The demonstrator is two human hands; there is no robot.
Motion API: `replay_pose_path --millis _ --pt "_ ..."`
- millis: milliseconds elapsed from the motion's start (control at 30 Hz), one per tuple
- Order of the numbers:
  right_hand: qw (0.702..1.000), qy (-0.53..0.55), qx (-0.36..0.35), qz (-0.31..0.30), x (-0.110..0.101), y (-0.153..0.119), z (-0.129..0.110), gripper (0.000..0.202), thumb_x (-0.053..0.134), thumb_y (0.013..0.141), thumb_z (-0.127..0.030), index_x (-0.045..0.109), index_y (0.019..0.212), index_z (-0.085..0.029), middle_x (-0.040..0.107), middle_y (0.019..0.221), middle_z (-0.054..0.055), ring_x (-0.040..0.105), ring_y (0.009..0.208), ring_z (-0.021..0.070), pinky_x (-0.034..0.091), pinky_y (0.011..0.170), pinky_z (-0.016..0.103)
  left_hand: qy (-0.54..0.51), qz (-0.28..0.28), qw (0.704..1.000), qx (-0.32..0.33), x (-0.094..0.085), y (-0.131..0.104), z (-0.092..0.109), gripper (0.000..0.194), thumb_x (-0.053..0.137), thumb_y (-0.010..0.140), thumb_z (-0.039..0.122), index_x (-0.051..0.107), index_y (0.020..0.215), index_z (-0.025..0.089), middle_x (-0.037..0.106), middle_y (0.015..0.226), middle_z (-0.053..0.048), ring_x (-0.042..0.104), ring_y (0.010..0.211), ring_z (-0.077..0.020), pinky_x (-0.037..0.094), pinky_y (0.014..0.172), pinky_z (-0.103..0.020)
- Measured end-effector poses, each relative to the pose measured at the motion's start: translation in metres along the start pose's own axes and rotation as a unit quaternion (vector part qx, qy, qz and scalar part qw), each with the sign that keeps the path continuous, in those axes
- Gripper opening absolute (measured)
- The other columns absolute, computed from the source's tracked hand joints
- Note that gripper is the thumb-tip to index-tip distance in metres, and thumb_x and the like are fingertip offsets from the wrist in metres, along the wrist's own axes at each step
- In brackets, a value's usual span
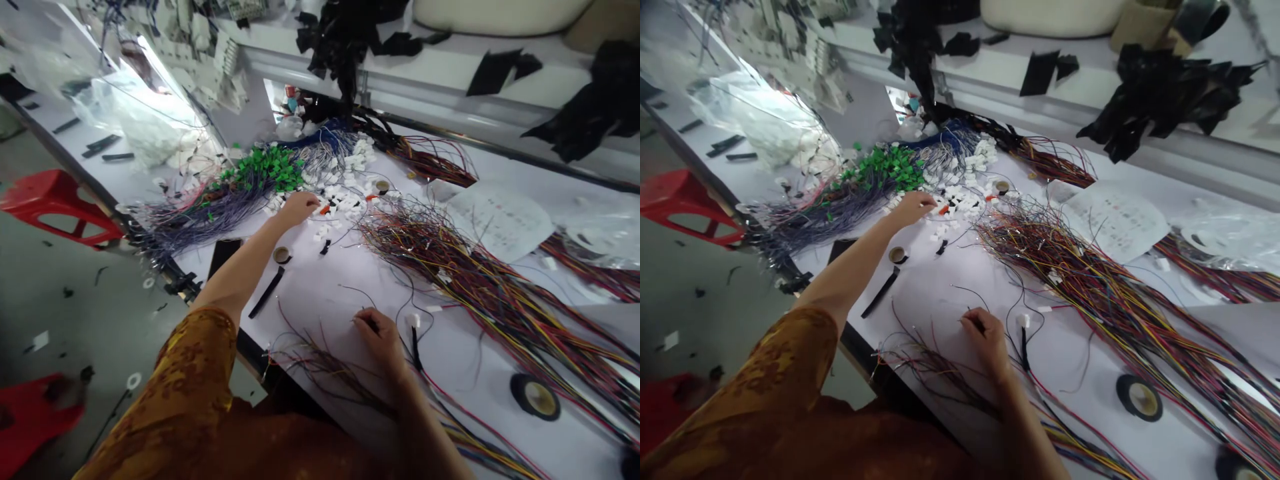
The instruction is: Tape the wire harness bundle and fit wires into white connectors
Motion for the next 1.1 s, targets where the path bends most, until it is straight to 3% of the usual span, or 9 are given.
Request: replay_pose_path --millis 100,200,300,433,633,767,900,1000,1100 --pt "1.000 -0.004 -0.017 0.010 -0.001 -0.001 0.000 0.018 0.062 0.085 -0.033 0.067 0.077 -0.017 0.066 0.072 0.001 0.058 0.069 0.0136 0.044 0.067 0.025 0.013 -0.039 0.998 0.042 0.021 0.021 0.027 0.039 0.052 0.086 0.022 0.070 0.119 0.013 0.070 0.119 -0.011 0.065 0.102 -0.0224 0.048 0.096 -0.031" --pt "1.000 0.000 -0.026 0.013 -0.001 -0.002 0.002 0.017 0.063 0.084 -0.033 0.066 0.077 -0.018 0.066 0.073 0.001 0.058 0.068 0.0132 0.043 0.066 0.025 0.071 -0.060 0.993 0.070 0.033 0.033 0.040 0.046 0.052 0.086 0.022 0.065 0.129 0.014 0.065 0.127 -0.013 0.061 0.112 -0.0244 0.045 0.100 -0.032" --pt "1.000 0.005 -0.022 0.011 -0.002 -0.001 0.005 0.017 0.064 0.084 -0.033 0.066 0.077 -0.018 0.065 0.071 0.001 0.056 0.066 0.0132 0.042 0.064 0.025 0.107 -0.103 0.985 0.088 0.035 0.031 0.036 0.037 0.051 0.086 0.020 0.071 0.117 0.017 0.065 0.125 -0.011 0.060 0.114 -0.0245 0.045 0.098 -0.030" --pt "1.000 0.015 -0.013 0.005 -0.001 -0.001 0.005 0.014 0.065 0.084 -0.032 0.066 0.078 -0.019 0.064 0.070 0.000 0.055 0.065 0.0132 0.042 0.063 0.025 0.130 -0.155 0.978 0.051 0.030 0.020 0.020 0.025 0.058 0.081 0.021 0.076 0.099 0.018 0.070 0.112 -0.010 0.064 0.104 -0.0252 0.047 0.089 -0.030" --pt "0.999 0.036 -0.003 0.008 -0.001 0.000 0.004 0.016 0.062 0.083 -0.032 0.063 0.074 -0.019 0.057 0.064 -0.001 0.048 0.060 0.0115 0.037 0.058 0.024 0.092 -0.057 0.994 0.018 0.035 0.032 0.038 0.037 0.056 0.085 0.024 0.068 0.118 0.014 0.067 0.117 -0.015 0.062 0.104 -0.0267 0.046 0.092 -0.034" --pt "0.997 0.067 0.010 0.038 -0.007 0.000 0.003 0.018 0.061 0.083 -0.035 0.061 0.074 -0.018 0.051 0.063 -0.002 0.044 0.059 0.0104 0.035 0.057 0.024 0.108 -0.042 0.993 -0.008 0.048 0.047 0.055 0.028 0.054 0.083 0.016 0.069 0.107 0.014 0.067 0.112 -0.016 0.061 0.108 -0.0307 0.046 0.093 -0.040" --pt "0.987 0.135 0.042 0.076 -0.013 -0.001 0.007 0.021 0.062 0.083 -0.039 0.057 0.077 -0.019 0.044 0.065 -0.004 0.038 0.058 0.0087 0.032 0.055 0.023 0.089 -0.025 0.996 -0.017 0.049 0.048 0.057 0.025 0.051 0.082 0.007 0.067 0.099 0.015 0.069 0.105 -0.013 0.061 0.111 -0.0301 0.044 0.100 -0.045" --pt "0.979 0.174 0.059 0.086 -0.013 0.000 0.013 0.022 0.061 0.084 -0.040 0.057 0.081 -0.019 0.042 0.064 -0.005 0.035 0.056 0.0080 0.029 0.053 0.022 -0.026 0.045 0.999 0.004 0.032 0.025 0.060 0.022 0.054 0.084 0.009 0.066 0.101 0.017 0.068 0.104 -0.008 0.064 0.101 -0.0218 0.047 0.099 -0.037" --pt "0.975 0.196 0.063 0.087 -0.011 -0.001 0.016 0.022 0.061 0.084 -0.041 0.056 0.082 -0.020 0.042 0.064 -0.005 0.034 0.056 0.0076 0.028 0.052 0.022 -0.245 0.076 0.966 0.021 0.015 -0.034 0.073 0.020 0.057 0.086 0.019 0.067 0.104 0.017 0.068 0.092 -0.004 0.065 0.078 -0.0135 0.053 0.081 -0.029"
Point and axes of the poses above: each hand's wrist, its own y-axis towards the middle knuckle, its own x-axis out of the palm, z = x × y, the point moved 5 cm from there along y, towards the middle knuckle
